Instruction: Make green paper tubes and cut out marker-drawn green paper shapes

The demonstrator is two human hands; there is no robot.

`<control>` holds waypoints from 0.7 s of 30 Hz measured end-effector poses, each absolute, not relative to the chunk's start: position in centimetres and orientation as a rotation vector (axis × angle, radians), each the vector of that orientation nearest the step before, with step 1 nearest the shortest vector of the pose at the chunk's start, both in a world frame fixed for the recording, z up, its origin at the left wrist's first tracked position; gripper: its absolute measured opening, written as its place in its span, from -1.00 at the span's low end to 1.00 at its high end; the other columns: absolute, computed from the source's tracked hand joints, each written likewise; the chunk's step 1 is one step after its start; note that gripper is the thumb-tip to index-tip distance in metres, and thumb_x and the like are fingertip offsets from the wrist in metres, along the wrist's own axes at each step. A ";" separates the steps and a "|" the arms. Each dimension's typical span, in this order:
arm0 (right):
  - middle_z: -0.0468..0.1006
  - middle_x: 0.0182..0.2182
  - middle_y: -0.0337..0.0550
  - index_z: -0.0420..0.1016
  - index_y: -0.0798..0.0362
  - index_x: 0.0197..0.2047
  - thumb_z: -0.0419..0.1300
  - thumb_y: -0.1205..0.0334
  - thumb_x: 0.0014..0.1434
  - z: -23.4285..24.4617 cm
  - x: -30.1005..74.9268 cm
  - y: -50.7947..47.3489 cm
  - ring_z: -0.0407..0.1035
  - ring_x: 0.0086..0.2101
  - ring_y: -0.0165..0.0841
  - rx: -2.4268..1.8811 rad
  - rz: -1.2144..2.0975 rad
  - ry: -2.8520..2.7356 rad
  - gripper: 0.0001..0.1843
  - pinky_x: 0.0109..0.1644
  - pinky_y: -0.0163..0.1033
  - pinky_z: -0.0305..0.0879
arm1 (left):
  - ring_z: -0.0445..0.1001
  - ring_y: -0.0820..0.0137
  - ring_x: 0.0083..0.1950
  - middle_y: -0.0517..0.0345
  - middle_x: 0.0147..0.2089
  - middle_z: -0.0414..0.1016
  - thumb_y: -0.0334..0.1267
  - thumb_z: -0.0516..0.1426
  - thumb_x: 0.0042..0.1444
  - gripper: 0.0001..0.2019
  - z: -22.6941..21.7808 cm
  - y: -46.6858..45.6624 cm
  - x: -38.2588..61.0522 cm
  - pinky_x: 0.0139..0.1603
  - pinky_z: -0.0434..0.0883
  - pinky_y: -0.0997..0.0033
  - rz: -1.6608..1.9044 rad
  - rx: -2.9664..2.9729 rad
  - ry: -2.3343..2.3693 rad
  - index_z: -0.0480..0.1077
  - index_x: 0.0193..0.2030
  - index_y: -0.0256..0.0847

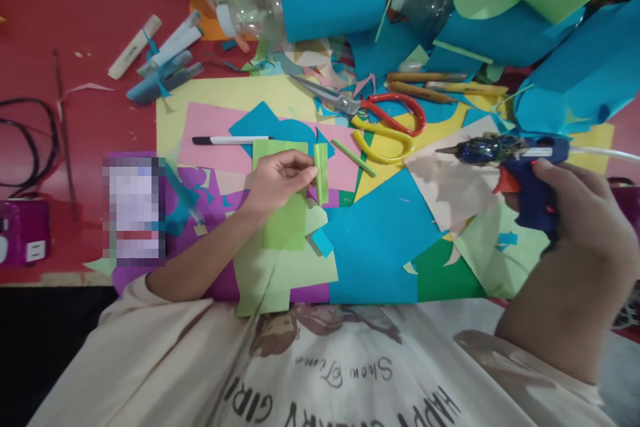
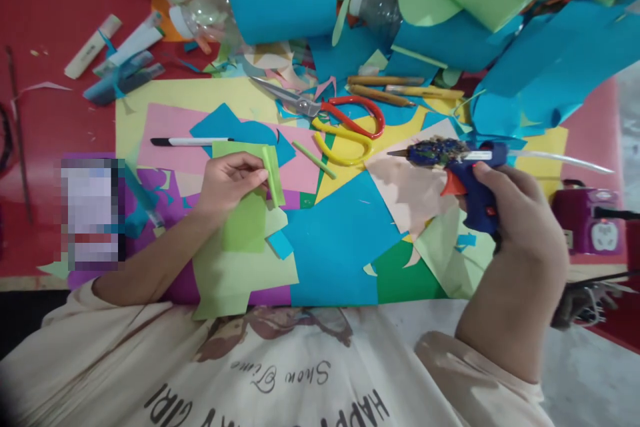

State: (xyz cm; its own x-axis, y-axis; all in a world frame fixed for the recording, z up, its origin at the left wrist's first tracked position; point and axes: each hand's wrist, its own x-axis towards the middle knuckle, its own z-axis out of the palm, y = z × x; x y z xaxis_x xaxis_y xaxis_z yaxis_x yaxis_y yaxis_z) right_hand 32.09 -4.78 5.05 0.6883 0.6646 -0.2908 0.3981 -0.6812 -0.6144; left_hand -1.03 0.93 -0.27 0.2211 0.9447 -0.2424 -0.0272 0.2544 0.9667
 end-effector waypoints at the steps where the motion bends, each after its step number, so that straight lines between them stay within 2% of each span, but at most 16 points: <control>1: 0.37 -0.67 -0.21 0.37 -0.07 -0.48 0.24 0.02 -0.15 4.8 32.5 -4.7 0.23 -0.68 -0.38 -2.425 0.738 -0.714 -0.79 -0.57 -0.16 0.18 | 0.43 0.53 -0.58 0.29 -0.57 0.41 -0.24 0.27 -0.19 -0.83 -0.2 0.9 -1.0 -0.53 0.44 0.52 0.890 1.076 1.118 0.39 -0.52 -0.25; 3: 0.38 -0.67 -0.23 0.42 -0.02 -0.52 0.28 0.11 -0.15 4.6 33.2 -4.5 0.19 -0.66 -0.41 -2.493 0.791 -0.629 -0.85 -0.52 -0.16 0.15 | 0.43 0.53 -0.58 0.28 -0.56 0.42 -0.24 0.27 -0.19 -0.84 -0.2 0.8 -1.0 -0.52 0.44 0.51 0.886 1.061 1.117 0.40 -0.51 -0.25; 5: 0.34 -0.71 -0.25 0.41 0.01 -0.59 0.26 0.13 -0.06 4.7 33.7 -4.5 0.15 -0.66 -0.41 -2.569 0.734 -0.817 -0.81 -0.49 -0.15 0.11 | 0.43 0.54 -0.57 0.28 -0.56 0.43 -0.23 0.27 -0.20 -0.83 -0.1 0.8 -1.0 -0.50 0.45 0.51 0.884 1.048 1.130 0.40 -0.51 -0.25; 8: 0.26 -0.75 -0.24 0.31 0.00 -0.68 0.23 0.15 0.03 5.3 33.4 -4.6 0.17 -0.64 -0.36 -2.630 0.302 -1.055 -0.69 -0.48 -0.14 0.06 | 0.42 0.54 -0.57 0.28 -0.56 0.42 -0.22 0.28 -0.21 -0.82 -0.1 0.8 -0.9 -0.50 0.45 0.51 0.878 1.035 1.150 0.40 -0.51 -0.25; 10: 0.26 -0.71 -0.24 0.32 -0.01 -0.66 0.20 0.18 0.04 5.9 32.0 -4.6 0.17 -0.63 -0.37 -2.468 0.109 -1.131 -0.72 -0.50 -0.17 0.05 | 0.42 0.55 -0.58 0.29 -0.56 0.41 -0.22 0.28 -0.21 -0.81 -0.2 0.8 -0.9 -0.51 0.44 0.51 0.875 1.029 1.151 0.39 -0.52 -0.25; 12: 0.34 -0.67 -0.23 0.38 -0.01 -0.59 0.19 0.16 0.04 6.0 29.4 -4.5 0.20 -0.62 -0.39 -2.118 0.251 -1.220 -0.78 -0.51 -0.21 0.10 | 0.41 0.55 -0.58 0.29 -0.56 0.42 -0.21 0.29 -0.21 -0.80 -0.2 0.7 -1.0 -0.52 0.45 0.52 0.868 1.027 1.153 0.38 -0.52 -0.25; 14: 0.43 -0.60 -0.23 0.41 0.00 -0.53 0.21 0.13 0.05 5.5 26.2 -4.2 0.27 -0.59 -0.41 -1.813 0.626 -1.367 -0.81 -0.51 -0.25 0.17 | 0.42 0.54 -0.58 0.28 -0.56 0.43 -0.22 0.30 -0.22 -0.80 -0.3 0.7 -1.0 -0.51 0.46 0.52 0.870 1.022 1.150 0.38 -0.51 -0.25; 17: 0.53 -0.43 -0.18 0.45 0.02 -0.36 0.20 0.13 0.13 3.8 21.1 -3.8 0.40 -0.41 -0.39 -1.484 1.198 -1.643 -0.85 -0.37 -0.27 0.32 | 0.45 0.53 -0.56 0.26 -0.53 0.45 -0.21 0.32 -0.20 -0.79 -0.2 0.5 -1.1 -0.47 0.48 0.51 0.876 1.030 1.134 0.40 -0.50 -0.25; 19: 0.53 -0.39 -0.16 0.40 0.04 -0.30 0.19 0.11 0.16 2.4 18.5 -3.6 0.40 -0.40 -0.41 -1.363 1.370 -1.658 -0.83 -0.37 -0.29 0.32 | 0.47 0.50 -0.54 0.24 -0.52 0.46 -0.17 0.32 -0.19 -0.77 -0.1 0.4 -1.0 -0.47 0.49 0.49 0.864 1.056 1.126 0.40 -0.49 -0.25; 21: 0.45 -0.46 -0.24 0.34 0.05 -0.30 0.25 0.08 0.11 1.2 16.7 -3.4 0.32 -0.48 -0.45 -1.315 1.429 -1.647 -0.76 -0.44 -0.32 0.24 | 0.47 0.49 -0.54 0.24 -0.53 0.45 -0.15 0.32 -0.18 -0.76 0.0 0.3 -1.0 -0.48 0.49 0.49 0.857 1.079 1.124 0.40 -0.50 -0.24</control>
State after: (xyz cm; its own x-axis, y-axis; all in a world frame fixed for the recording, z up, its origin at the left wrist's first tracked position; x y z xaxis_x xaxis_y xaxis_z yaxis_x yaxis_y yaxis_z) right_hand 16.71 -3.40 1.22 -0.3403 0.9253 -0.1675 0.2961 -0.0636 -0.9530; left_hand -0.97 0.34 -0.03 0.2376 0.9342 -0.2661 -0.0092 0.2761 0.9611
